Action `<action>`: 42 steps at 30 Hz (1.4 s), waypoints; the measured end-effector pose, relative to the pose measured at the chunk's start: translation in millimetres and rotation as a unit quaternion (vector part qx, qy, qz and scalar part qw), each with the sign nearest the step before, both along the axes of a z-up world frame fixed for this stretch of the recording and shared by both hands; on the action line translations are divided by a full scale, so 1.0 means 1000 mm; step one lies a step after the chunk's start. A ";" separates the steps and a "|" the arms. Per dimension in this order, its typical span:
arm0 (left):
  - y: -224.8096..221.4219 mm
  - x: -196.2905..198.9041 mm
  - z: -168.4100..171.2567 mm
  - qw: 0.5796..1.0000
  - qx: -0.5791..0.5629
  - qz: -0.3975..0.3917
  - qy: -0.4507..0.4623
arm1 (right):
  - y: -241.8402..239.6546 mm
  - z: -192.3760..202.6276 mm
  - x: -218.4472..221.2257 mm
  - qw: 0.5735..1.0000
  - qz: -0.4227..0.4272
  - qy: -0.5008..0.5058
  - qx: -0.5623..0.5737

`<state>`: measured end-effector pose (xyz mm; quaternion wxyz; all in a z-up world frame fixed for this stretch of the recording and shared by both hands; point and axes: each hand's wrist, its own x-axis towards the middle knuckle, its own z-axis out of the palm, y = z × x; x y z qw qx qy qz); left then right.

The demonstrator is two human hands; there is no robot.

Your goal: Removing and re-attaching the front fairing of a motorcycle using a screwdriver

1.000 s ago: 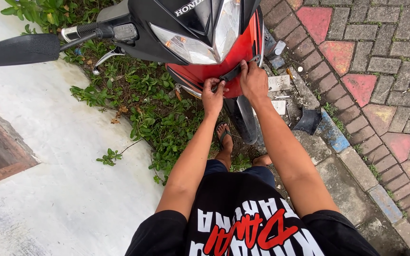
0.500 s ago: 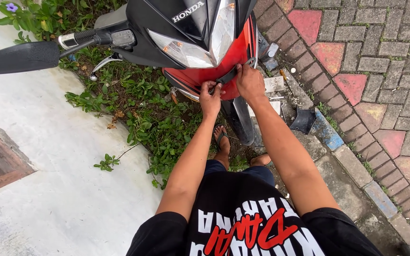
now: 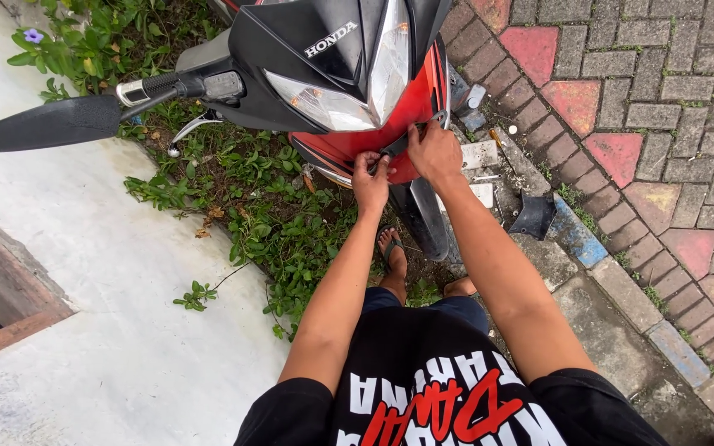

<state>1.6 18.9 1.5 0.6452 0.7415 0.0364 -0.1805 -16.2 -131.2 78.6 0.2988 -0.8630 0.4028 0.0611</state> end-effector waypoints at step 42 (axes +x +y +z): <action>0.001 0.004 0.009 0.998 0.028 0.037 0.037 | -0.002 -0.070 -0.025 0.886 -0.260 -0.160 0.349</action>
